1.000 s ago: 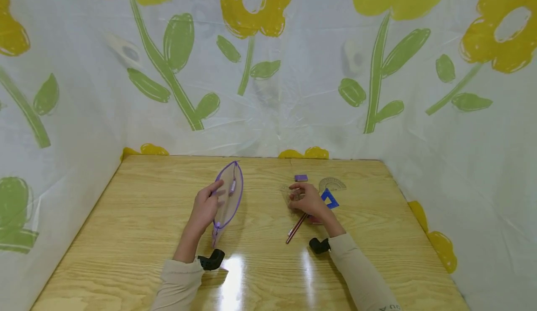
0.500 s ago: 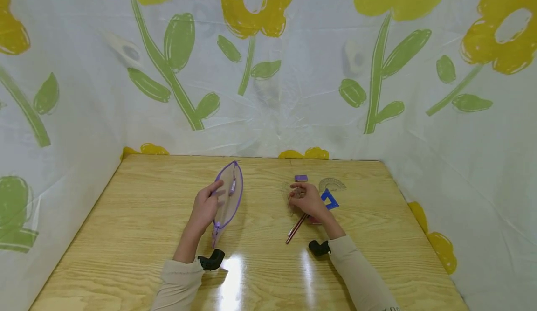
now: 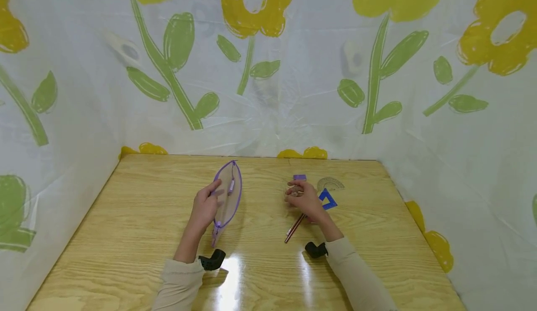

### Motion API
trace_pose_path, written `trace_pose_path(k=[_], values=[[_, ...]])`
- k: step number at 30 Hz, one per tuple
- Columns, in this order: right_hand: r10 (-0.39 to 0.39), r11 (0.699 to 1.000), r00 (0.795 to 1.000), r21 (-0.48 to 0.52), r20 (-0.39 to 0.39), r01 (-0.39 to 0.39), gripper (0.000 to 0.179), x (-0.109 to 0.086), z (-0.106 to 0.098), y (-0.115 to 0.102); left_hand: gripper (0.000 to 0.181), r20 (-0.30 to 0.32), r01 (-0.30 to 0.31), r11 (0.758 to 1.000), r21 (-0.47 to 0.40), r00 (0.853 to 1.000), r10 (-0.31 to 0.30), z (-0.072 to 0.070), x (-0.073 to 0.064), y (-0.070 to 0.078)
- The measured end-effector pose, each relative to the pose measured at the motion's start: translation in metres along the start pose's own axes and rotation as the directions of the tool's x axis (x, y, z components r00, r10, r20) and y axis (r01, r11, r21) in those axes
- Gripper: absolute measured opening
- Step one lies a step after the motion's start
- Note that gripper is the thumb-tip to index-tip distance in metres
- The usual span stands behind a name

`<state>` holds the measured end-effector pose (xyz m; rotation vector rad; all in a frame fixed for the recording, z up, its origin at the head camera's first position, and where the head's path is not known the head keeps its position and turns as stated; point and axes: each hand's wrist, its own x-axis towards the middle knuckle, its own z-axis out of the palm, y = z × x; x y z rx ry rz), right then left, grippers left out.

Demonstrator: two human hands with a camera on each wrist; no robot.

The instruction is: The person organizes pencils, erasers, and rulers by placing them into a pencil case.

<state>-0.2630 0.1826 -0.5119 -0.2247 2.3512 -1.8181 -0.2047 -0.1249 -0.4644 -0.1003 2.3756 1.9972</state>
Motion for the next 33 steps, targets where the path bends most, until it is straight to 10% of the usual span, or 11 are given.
trace_pose_path(k=[33], values=[[-0.1,0.987,0.984,0.137,0.149,0.079,0.052,-0.011,0.048,-0.034,0.061,-0.001,0.003,1.0,-0.007,1.0,-0.003,0.001,-0.002,-0.001]])
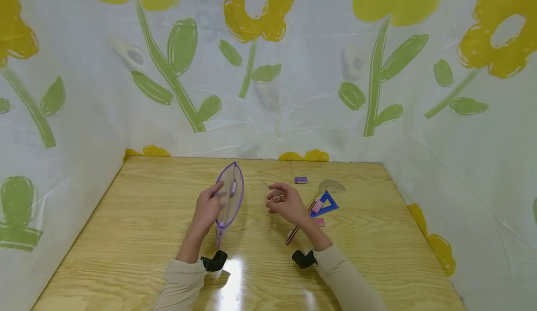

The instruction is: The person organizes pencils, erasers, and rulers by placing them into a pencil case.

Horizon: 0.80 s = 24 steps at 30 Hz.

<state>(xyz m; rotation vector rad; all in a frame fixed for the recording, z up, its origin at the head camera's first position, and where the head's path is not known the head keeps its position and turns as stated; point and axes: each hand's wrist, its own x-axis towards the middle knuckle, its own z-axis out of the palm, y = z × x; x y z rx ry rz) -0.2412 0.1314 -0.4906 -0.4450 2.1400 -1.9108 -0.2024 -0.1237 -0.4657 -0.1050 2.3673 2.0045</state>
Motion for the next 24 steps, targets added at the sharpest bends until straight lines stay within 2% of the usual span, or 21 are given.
trace_pose_path(k=[8,14,24], values=[[-0.008,1.0,1.0,0.009,-0.029,0.008,0.05,0.003,0.006,-0.007,0.058,0.014,-0.002,1.0,-0.014,1.0,0.003,0.003,0.0,-0.003],[-0.031,0.999,0.999,0.02,-0.02,0.031,0.049,0.007,0.013,-0.016,0.054,-0.005,0.004,1.0,0.0,1.0,-0.004,0.003,0.0,-0.003],[-0.094,0.995,0.995,0.019,-0.014,0.094,0.047,0.019,0.03,-0.041,0.052,-0.006,-0.015,0.999,-0.029,1.0,0.015,0.004,0.0,0.0]])
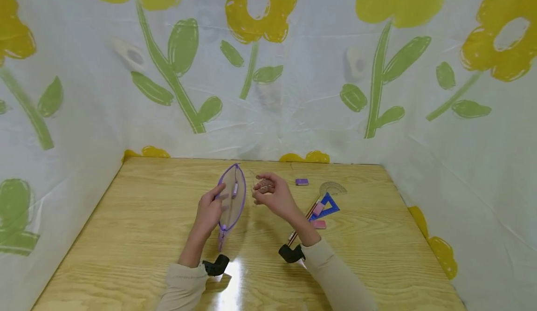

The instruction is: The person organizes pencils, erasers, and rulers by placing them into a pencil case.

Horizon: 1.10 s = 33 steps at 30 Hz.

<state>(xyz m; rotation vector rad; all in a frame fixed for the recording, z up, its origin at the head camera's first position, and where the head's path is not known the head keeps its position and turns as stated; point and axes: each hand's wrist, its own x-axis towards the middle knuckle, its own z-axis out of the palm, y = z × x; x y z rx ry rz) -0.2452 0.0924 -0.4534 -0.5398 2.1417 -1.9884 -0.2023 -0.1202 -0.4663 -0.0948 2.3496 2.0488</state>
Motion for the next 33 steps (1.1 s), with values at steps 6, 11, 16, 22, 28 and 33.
trace_pose_path(k=[6,11,16,22,28,33], values=[[-0.013,1.0,0.999,0.005,-0.034,0.014,0.045,0.008,0.013,-0.007,0.052,0.008,-0.003,1.0,-0.002,1.0,0.003,0.001,0.002,0.0],[-0.005,1.0,0.999,-0.008,-0.054,0.004,0.045,0.012,0.021,-0.005,0.053,0.0,0.011,1.0,0.01,1.0,-0.011,0.002,0.001,-0.001],[-0.007,0.999,0.997,-0.041,-0.077,0.003,0.045,0.015,0.026,-0.004,0.055,-0.02,0.006,0.998,0.059,1.0,-0.005,0.004,0.002,-0.002],[-0.037,0.996,0.995,-0.08,-0.095,0.03,0.044,0.016,0.03,-0.011,0.057,-0.028,0.0,0.991,0.136,1.0,0.004,0.006,0.004,-0.001],[-0.019,0.993,0.992,-0.122,-0.124,0.003,0.043,0.012,0.033,-0.013,0.058,-0.031,0.007,0.988,0.153,1.0,-0.002,0.007,0.003,-0.001],[0.015,0.983,0.989,-0.178,-0.147,-0.041,0.043,0.009,0.033,-0.016,0.062,-0.019,0.002,0.989,0.145,1.0,0.001,0.007,0.004,0.0]])
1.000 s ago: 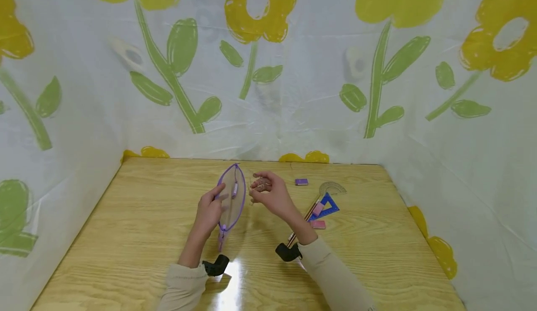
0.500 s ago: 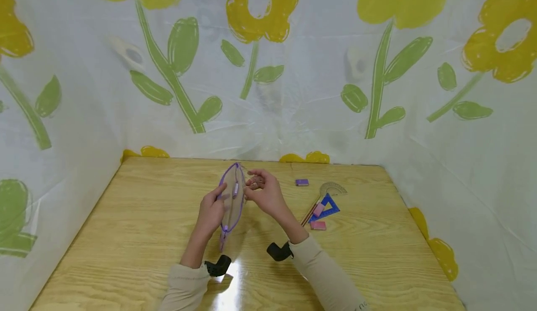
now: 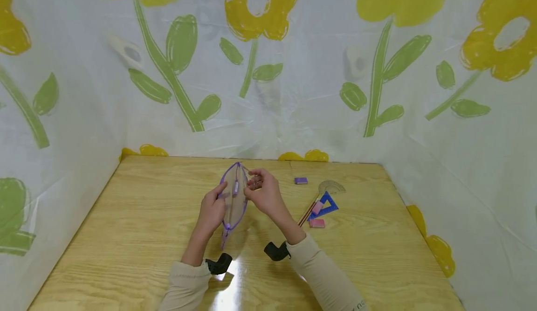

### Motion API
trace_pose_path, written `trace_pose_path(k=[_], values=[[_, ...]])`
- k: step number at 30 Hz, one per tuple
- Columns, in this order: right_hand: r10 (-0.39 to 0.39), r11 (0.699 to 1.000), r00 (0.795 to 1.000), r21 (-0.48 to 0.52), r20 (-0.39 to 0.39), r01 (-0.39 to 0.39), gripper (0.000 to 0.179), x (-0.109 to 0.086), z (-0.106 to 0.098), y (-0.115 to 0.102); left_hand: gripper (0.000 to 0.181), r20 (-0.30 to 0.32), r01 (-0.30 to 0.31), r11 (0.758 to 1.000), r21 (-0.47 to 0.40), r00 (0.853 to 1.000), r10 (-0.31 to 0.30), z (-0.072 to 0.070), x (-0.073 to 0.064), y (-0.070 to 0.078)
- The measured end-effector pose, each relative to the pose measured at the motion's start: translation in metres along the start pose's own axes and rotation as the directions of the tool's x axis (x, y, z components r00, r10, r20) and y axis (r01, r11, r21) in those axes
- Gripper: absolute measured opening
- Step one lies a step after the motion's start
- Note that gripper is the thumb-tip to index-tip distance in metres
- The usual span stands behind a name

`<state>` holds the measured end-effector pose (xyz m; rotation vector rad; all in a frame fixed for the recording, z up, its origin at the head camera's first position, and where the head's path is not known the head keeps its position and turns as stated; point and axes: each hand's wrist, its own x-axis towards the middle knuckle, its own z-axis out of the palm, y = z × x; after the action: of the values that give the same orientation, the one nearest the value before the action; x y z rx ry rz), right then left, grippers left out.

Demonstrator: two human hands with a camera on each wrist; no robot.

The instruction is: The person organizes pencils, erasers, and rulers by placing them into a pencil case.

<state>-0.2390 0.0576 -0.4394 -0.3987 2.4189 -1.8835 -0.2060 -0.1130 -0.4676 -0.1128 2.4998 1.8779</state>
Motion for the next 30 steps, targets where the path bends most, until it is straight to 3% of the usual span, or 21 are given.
trace_pose_path(k=[10,30], values=[[0.053,0.996,0.998,-0.071,-0.013,-0.054,0.044,-0.0057,-0.0022,-0.0033,0.062,0.0,0.01,1.0,-0.001,1.0,-0.01,0.0023,0.001,0.0],[0.101,0.992,0.995,-0.077,-0.014,-0.102,0.045,-0.0096,-0.0033,-0.006,0.059,0.0,-0.012,1.0,0.024,1.0,0.012,0.0008,0.001,0.0015]])
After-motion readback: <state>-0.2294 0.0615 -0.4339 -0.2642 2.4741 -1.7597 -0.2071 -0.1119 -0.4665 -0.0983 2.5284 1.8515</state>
